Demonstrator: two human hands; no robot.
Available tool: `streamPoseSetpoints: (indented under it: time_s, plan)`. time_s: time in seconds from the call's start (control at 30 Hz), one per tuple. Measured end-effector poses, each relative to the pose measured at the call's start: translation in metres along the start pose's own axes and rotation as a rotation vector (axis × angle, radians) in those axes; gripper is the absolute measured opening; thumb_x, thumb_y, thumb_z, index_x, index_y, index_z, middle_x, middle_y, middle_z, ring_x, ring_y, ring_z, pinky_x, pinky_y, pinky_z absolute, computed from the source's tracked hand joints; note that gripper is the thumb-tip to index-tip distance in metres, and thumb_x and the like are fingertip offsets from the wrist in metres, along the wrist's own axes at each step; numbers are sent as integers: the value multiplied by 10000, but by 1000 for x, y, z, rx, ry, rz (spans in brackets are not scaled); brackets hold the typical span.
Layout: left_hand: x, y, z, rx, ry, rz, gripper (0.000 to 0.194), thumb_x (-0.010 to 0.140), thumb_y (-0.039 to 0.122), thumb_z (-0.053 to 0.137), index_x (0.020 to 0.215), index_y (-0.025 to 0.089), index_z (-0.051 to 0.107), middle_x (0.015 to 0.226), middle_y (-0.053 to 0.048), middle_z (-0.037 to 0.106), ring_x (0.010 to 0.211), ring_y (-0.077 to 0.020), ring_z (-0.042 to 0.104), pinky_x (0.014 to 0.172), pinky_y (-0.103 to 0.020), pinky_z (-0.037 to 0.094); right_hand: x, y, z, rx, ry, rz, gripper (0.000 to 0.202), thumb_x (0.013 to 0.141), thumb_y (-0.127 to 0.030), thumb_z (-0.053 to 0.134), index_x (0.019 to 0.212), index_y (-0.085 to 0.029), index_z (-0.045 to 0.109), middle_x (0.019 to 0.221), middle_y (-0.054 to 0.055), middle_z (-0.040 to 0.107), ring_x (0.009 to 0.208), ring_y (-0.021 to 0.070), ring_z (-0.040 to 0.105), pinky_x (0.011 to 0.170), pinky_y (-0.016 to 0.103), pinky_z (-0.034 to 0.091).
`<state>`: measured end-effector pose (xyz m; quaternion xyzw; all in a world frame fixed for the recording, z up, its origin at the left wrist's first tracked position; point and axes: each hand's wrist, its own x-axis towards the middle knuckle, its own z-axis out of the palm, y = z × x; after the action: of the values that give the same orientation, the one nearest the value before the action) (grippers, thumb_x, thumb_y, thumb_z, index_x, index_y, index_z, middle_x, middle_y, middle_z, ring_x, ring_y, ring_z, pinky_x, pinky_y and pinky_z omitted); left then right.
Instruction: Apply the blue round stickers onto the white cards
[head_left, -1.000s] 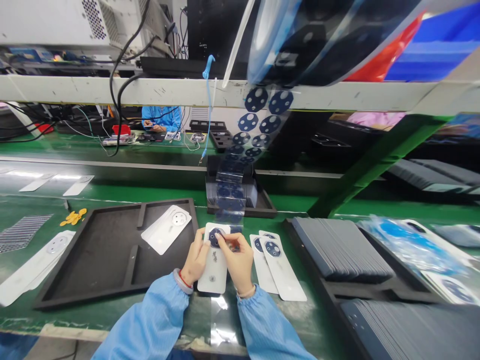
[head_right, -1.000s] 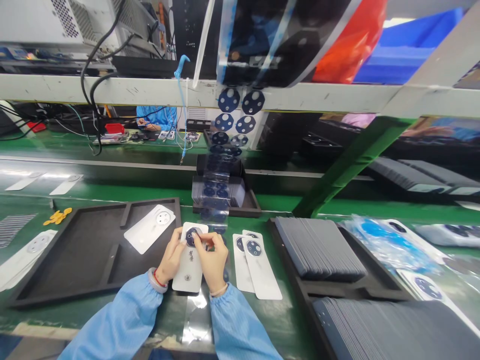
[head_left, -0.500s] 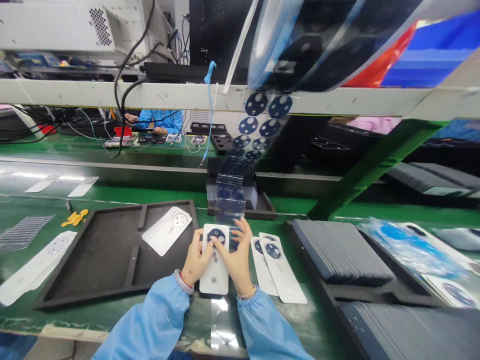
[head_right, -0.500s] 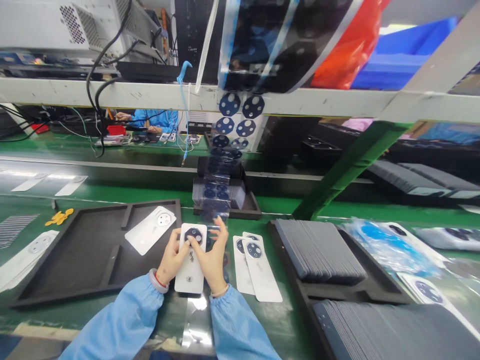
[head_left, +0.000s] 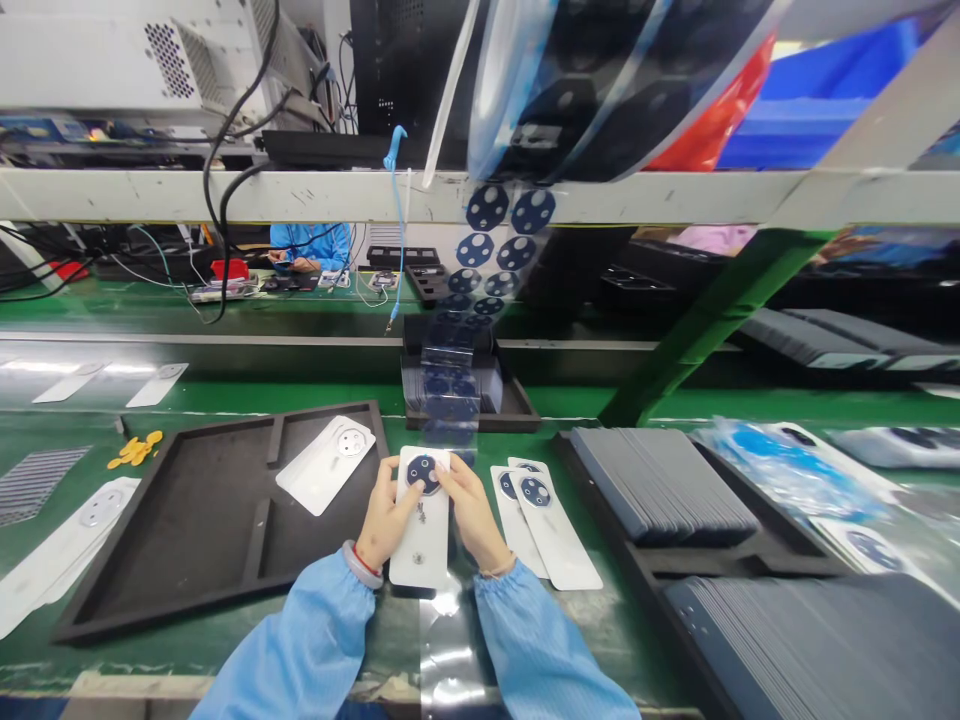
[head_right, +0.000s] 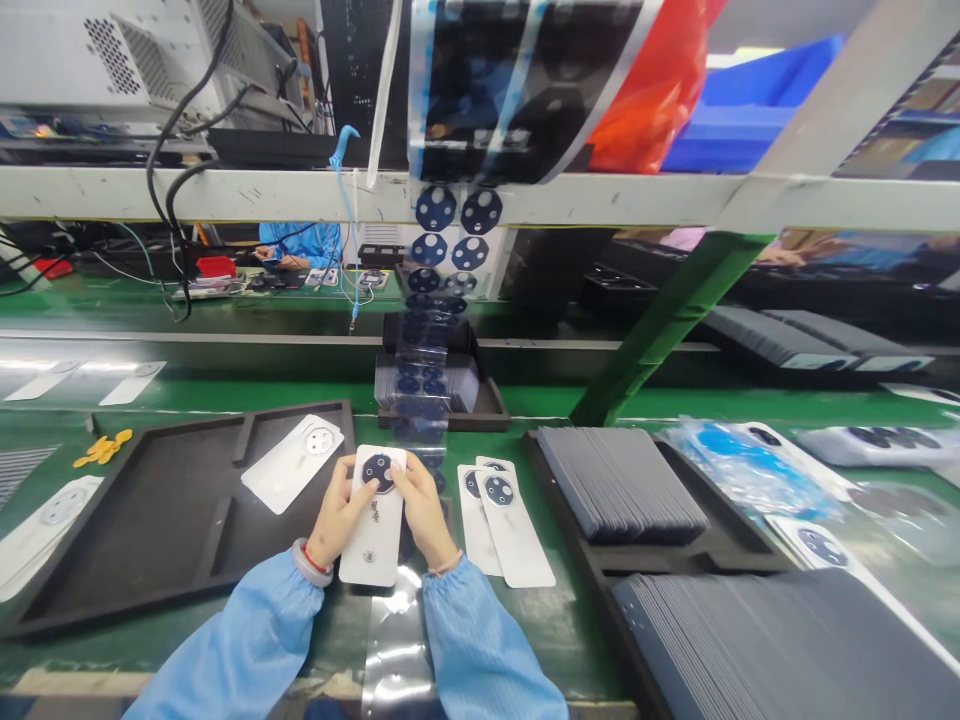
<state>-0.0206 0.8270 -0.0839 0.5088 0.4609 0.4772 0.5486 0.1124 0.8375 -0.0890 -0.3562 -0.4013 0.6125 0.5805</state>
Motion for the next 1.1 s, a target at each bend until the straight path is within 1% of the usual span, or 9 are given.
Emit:
streamPoseSetpoints:
  time_s: [0.17,0.27,0.37,0.53,0.63,0.73,0.83,0.9,1.1]
  plan:
    - [3,-3,-2,-45,69,26,401,838,508,598,1075,220,451,840,-11,687,636,-158,643,576,-263,502,-1,5,3,-12,-102,27,546,733,-450,772,1179,-238,540,947,40,726,808,215,693,682,314,551]
    - [5,-1,-4,78,54,119,308,893,473,518,1044,207,551,1008,-58,697,867,-199,666,751,-302,523,1,9,4,-38,-44,-6,530,695,-416,808,1120,-218,562,917,46,730,805,217,694,705,323,551]
    - [10,2,-16,229,-4,168,279,936,408,434,1074,208,573,914,-51,729,846,-207,683,824,-333,514,5,0,-16,-147,119,-63,449,726,-496,752,1028,-192,617,964,73,725,853,231,684,756,349,548]
    - [28,4,-59,724,476,295,275,898,319,471,1110,166,557,1106,-138,692,1081,-285,639,981,-448,457,6,-32,-98,-692,413,-66,612,757,-576,653,1210,-173,572,981,108,710,902,293,671,821,446,536]
    - [38,-3,-78,1102,639,227,599,792,394,654,1265,64,492,1405,-278,469,1324,-398,446,1075,-527,370,-8,-37,-135,-1114,520,-173,718,794,-537,598,1346,-95,470,1210,230,621,1119,398,591,950,595,452]
    - [41,-14,-84,1324,594,85,864,718,466,749,1354,-5,403,1509,-340,290,1416,-443,292,1133,-549,285,-37,-23,-141,-1300,335,-324,661,851,-514,568,1370,-115,474,1405,238,493,1305,403,464,1067,609,375]
    - [42,-19,-85,1407,492,-9,696,786,405,695,1321,35,447,1451,-301,414,1371,-407,386,1102,-533,330,-74,-2,-128,-1243,-152,-284,593,899,-498,582,1422,-249,456,1476,120,472,1357,299,453,1128,485,396]
    - [42,-18,-87,1403,479,-42,545,816,364,661,1254,82,499,1369,-255,514,1294,-375,483,1049,-502,390,-92,10,-118,-1218,-325,-254,555,922,-464,581,1435,-297,451,1506,78,445,1374,262,442,1140,442,400]
    - [44,-8,-89,1325,543,-68,556,813,355,685,1257,102,464,1189,-178,612,1134,-326,592,917,-427,468,-105,23,-110,-1279,-286,-394,420,977,-372,517,1382,-261,521,1397,90,567,1270,239,558,1074,416,487]
